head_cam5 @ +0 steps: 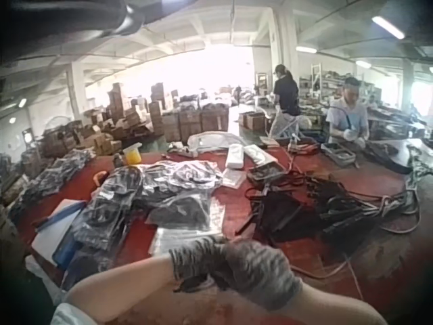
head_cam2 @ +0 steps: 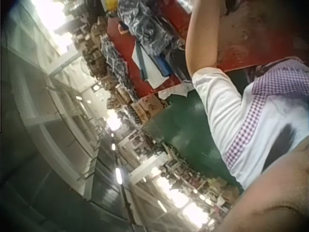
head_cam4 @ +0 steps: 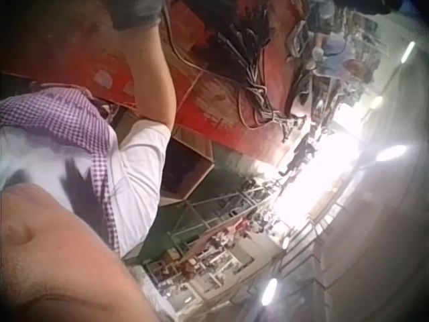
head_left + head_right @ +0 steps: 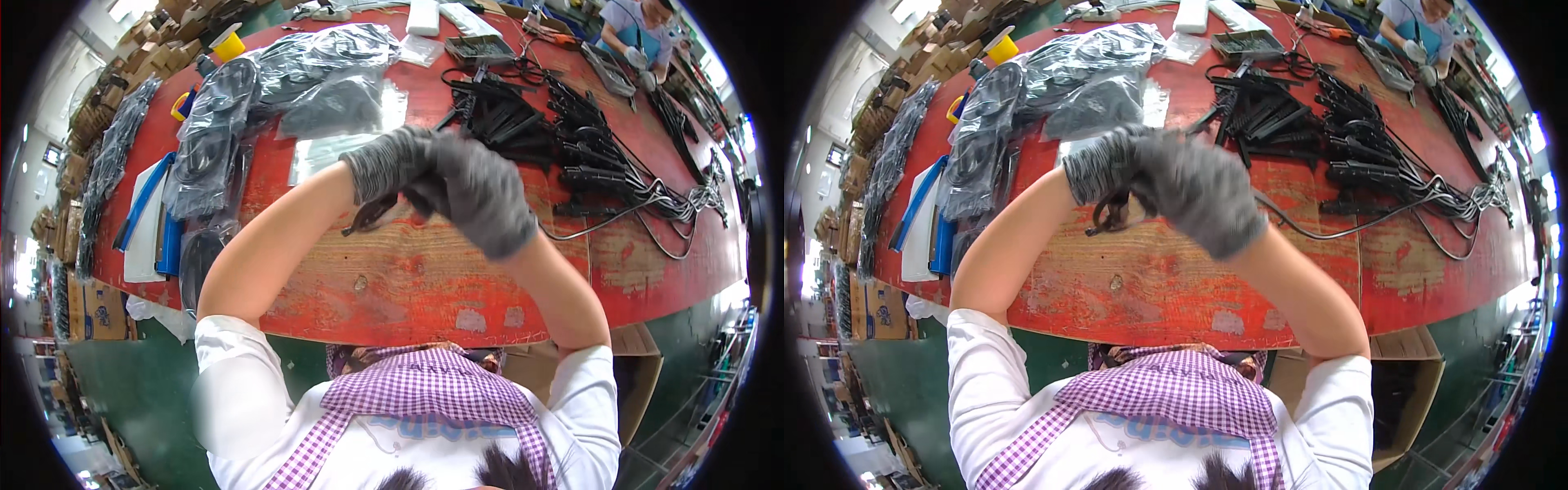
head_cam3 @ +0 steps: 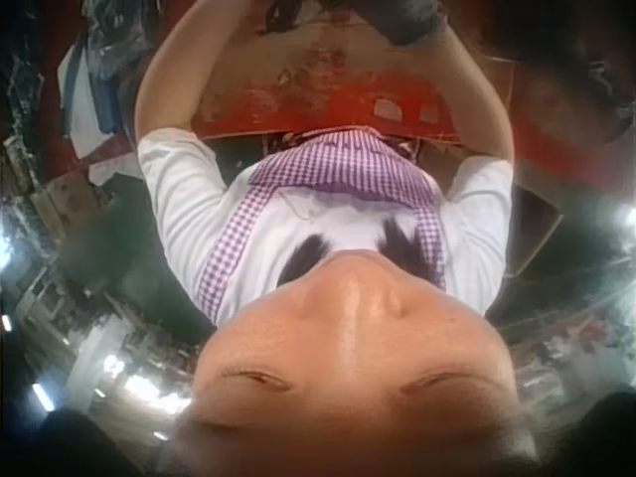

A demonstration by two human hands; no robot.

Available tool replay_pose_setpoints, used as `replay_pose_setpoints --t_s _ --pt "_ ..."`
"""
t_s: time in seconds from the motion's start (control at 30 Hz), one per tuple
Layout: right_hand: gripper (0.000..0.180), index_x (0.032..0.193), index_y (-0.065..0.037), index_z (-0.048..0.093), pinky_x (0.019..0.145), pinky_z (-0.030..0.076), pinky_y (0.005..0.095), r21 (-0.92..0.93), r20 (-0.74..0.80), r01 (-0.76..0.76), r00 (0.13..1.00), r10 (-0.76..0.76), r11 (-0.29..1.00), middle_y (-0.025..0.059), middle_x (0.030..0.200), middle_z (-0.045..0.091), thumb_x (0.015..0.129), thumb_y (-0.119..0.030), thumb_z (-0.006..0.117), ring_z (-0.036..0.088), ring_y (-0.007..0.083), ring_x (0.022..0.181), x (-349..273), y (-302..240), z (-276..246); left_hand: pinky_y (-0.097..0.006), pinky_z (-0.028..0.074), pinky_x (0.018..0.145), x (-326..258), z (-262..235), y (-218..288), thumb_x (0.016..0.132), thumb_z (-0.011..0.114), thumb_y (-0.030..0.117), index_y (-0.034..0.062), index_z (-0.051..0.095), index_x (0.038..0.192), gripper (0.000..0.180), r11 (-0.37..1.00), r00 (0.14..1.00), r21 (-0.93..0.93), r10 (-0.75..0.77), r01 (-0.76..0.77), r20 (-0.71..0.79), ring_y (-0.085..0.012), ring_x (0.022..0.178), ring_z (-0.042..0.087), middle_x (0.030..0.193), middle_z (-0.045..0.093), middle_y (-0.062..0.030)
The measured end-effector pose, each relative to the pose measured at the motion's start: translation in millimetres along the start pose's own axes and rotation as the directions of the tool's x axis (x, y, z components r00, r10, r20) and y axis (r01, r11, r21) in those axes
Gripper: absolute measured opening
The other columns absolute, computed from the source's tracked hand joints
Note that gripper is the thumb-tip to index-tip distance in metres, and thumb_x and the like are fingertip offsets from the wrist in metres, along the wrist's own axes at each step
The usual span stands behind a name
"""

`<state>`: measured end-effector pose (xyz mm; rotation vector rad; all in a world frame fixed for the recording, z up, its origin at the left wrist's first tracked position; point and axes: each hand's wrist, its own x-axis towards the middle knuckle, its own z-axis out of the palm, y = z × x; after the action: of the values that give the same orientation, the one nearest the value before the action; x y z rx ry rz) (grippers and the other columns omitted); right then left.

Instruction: The person coils black cables and places them into clear plastic bags on a red workbench. They repeatedly pick up a cable, coil it into a loop, and insert it into a bag, then set the bag aside. The process is repeated for multiple cables throughout the video.

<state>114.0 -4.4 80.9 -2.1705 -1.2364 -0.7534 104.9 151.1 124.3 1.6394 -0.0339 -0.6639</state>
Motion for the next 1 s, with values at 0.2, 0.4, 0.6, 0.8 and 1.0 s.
replay_pose_setpoints --t_s 0.2,0.4,0.6,0.8,1.0 --pt "0.019 0.081 -0.008 0.054 0.06 0.046 0.0408 -0.028 0.185 -0.268 0.945 0.269 0.963 0.0122 0.074 0.057 0.077 -0.025 0.061 0.058 0.0323 0.073 -55.0 85.5 -33.8 -0.019 0.018 0.026 -46.3 -55.3 -39.2 0.092 0.034 0.049 0.009 0.047 0.069 0.048 0.839 0.98 -0.543 0.09 0.023 0.18 -0.0012 0.03 0.022 0.041 0.024 0.0096" --pt "0.022 0.082 -0.007 0.053 0.063 0.047 0.0412 -0.633 0.282 -0.32 0.753 0.595 0.705 0.0131 0.07 0.059 0.079 -0.029 0.057 0.058 0.0332 0.07 -227.1 253.0 -86.3 -0.019 0.016 0.022 -96.1 -142.7 -69.7 0.095 0.03 0.042 0.0124 0.036 0.068 0.04 0.447 0.89 -0.879 0.453 -0.168 0.06 -0.0024 0.024 0.02 0.037 0.02 0.0108" --pt "0.017 0.08 -0.012 0.051 0.046 0.044 0.0384 -0.25 0.608 -0.03 0.773 0.18 0.968 0.006 0.056 0.053 0.083 -0.029 0.05 0.058 0.0253 0.054 -125.7 100.6 -50.7 -0.021 0.021 0.023 -33.5 -96.9 -21.9 0.094 0.039 0.036 0.0125 0.043 0.066 0.037 0.694 0.976 -0.687 0.126 -0.216 -0.179 -0.0058 0.024 0.024 0.037 0.024 0.008" --pt "0.019 0.089 -0.014 0.055 0.05 0.044 0.0354 0.054 -0.003 -0.004 1.0 0.004 0.999 0.005 0.07 0.056 0.08 -0.031 0.058 0.057 0.0243 0.063 11.5 -3.6 -14.0 -0.034 0.049 0.063 3.1 1.4 -5.7 0.089 0.05 0.023 0.0034 0.056 0.097 0.022 0.859 0.864 0.181 0.498 -0.479 -0.078 -0.0143 0.073 0.058 0.085 0.059 -0.0012" --pt "0.033 0.082 -0.01 0.057 0.057 0.046 0.0394 -0.002 0.084 -0.401 0.913 0.4 0.916 0.0145 0.07 0.059 0.081 -0.043 0.056 0.06 0.0299 0.068 -25.8 62.9 16.7 -0.022 0.026 0.035 8.1 -60.1 -41.3 0.089 0.048 0.039 0.0088 0.056 0.104 0.035 0.917 0.981 -0.364 0.191 -0.164 0.04 -0.0051 0.039 0.035 0.058 0.045 0.0051"
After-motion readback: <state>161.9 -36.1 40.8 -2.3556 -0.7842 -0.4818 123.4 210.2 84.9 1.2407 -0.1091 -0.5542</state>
